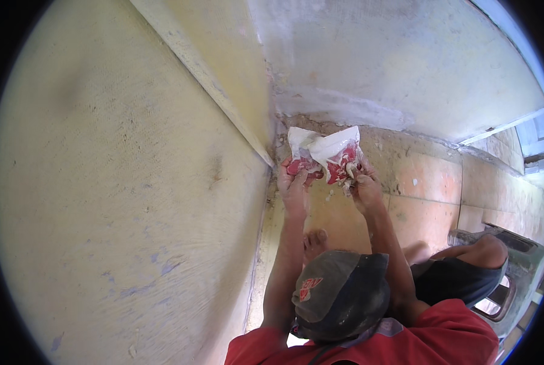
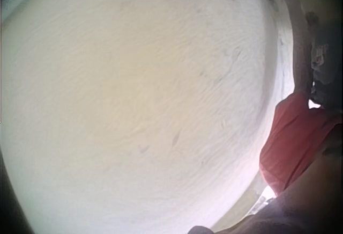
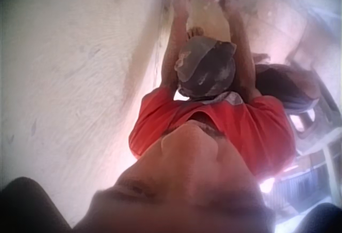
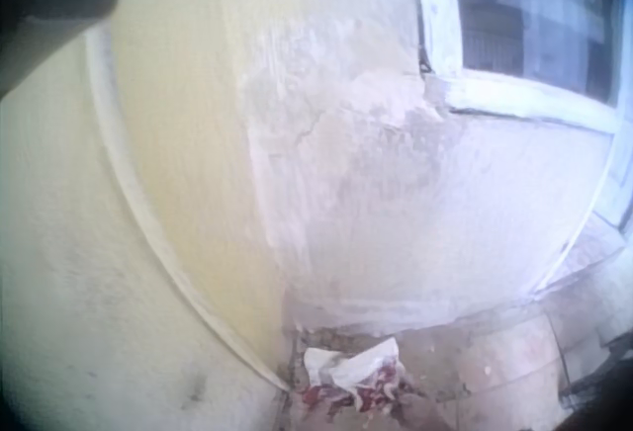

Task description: The person mixes a white compound in a bucket using a trowel, then applies it to a wall corner near the floor. The person uses a trowel to scoop and spread the compound along the base of the wall.

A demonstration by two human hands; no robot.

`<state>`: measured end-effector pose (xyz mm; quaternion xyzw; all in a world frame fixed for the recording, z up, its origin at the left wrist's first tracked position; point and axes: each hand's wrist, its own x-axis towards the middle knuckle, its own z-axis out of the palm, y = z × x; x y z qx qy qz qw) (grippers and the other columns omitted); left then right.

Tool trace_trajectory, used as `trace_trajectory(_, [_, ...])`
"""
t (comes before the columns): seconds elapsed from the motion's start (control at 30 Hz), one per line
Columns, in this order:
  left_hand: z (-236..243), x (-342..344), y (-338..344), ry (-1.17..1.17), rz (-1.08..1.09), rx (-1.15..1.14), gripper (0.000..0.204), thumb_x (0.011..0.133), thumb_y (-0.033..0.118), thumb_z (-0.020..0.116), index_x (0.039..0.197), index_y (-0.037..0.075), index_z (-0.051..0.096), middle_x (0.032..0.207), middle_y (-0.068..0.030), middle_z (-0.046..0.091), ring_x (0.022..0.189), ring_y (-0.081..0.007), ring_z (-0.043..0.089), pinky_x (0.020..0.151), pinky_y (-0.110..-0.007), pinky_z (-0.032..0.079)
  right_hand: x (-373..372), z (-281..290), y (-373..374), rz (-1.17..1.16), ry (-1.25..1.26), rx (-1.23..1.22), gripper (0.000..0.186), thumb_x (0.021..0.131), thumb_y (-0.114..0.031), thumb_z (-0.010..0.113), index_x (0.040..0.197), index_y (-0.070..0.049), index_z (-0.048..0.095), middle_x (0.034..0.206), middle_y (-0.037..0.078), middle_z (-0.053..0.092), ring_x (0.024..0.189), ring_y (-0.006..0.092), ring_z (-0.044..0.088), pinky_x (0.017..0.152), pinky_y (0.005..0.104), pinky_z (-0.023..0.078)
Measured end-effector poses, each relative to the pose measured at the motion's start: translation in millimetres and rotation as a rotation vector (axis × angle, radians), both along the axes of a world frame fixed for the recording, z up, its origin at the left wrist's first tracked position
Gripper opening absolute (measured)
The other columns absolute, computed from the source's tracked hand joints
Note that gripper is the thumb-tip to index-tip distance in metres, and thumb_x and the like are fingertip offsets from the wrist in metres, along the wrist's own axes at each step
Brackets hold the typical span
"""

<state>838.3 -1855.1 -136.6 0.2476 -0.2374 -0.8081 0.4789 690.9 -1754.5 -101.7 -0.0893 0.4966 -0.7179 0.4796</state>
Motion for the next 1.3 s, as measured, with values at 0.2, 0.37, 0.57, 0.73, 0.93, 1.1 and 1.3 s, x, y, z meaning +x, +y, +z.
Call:
trace_trajectory(0.2, [-16,18,-6,0.058,0.078,0.047,0.049,0.090,-0.007,0.059,0.137,0.001,0.045,0.125,-0.0128,0.062,0.109,-0.0247,0.067,0.089,-0.039,0.062,1,17,-21,-0.068,-0.164,-0.094,0.033,0.100,-0.002,0.051,0.131,-0.009,0.060,0.091,0.003,0.069,0.059,0.0142,0.064,0.048,0.0287,0.052])
trace_trajectory(0.37, [-16,20,-11,0.018,0.105,0.082,0.051,0.088,-0.008,0.060,0.136,0.002,0.046,0.124,-0.0120,0.062,0.108,-0.0237,0.067,0.089,-0.038,0.062,-24,18,-70,-0.062,-0.129,0.055,0.024,0.102,-0.008,0.047,0.121,-0.007,0.061,0.084,0.004,0.068,0.059,0.0161,0.066,0.048,0.0285,0.051])
trace_trajectory(0.57, [-33,14,-8,0.065,0.056,0.117,0.050,0.087,-0.008,0.060,0.134,0.001,0.046,0.124,-0.0126,0.061,0.109,-0.0243,0.066,0.091,-0.042,0.062,-43,15,-151,-0.064,-0.129,0.431,0.023,0.105,-0.011,0.041,0.115,-0.006,0.060,0.094,0.009,0.069,0.066,0.0182,0.068,0.052,0.0316,0.057])
trace_trajectory(0.73, [-24,-3,-7,0.076,0.016,0.122,0.049,0.087,-0.008,0.060,0.132,0.000,0.045,0.123,-0.0130,0.061,0.108,-0.0249,0.067,0.090,-0.043,0.062,-73,40,-220,-0.207,-0.172,0.335,0.022,0.105,-0.011,0.043,0.114,-0.001,0.060,0.092,0.014,0.069,0.074,0.0244,0.073,0.059,0.0382,0.064])
trace_trajectory(0.93, [-2,16,-8,0.017,0.048,0.130,0.048,0.087,-0.006,0.059,0.133,0.000,0.044,0.123,-0.0136,0.060,0.107,-0.0255,0.066,0.088,-0.044,0.063,-32,121,-182,-0.330,-0.075,0.221,0.024,0.105,-0.013,0.046,0.112,0.006,0.060,0.089,0.017,0.068,0.072,0.0273,0.073,0.058,0.0412,0.065])
trace_trajectory(1.1, [-8,13,-11,0.003,0.008,0.153,0.049,0.087,-0.006,0.060,0.133,0.000,0.043,0.124,-0.0140,0.060,0.108,-0.0261,0.066,0.089,-0.044,0.062,-37,74,-170,-0.271,-0.013,0.397,0.022,0.105,-0.012,0.048,0.111,0.006,0.060,0.089,0.016,0.069,0.069,0.0259,0.072,0.055,0.0406,0.064])
trace_trajectory(1.3, [-12,3,-9,0.047,-0.017,0.151,0.048,0.089,-0.006,0.059,0.133,0.001,0.044,0.122,-0.0126,0.062,0.106,-0.0254,0.067,0.089,-0.043,0.062,-60,29,-212,-0.151,-0.142,0.382,0.016,0.100,-0.006,0.050,0.108,0.001,0.062,0.086,0.012,0.067,0.065,0.0238,0.069,0.051,0.0370,0.062])
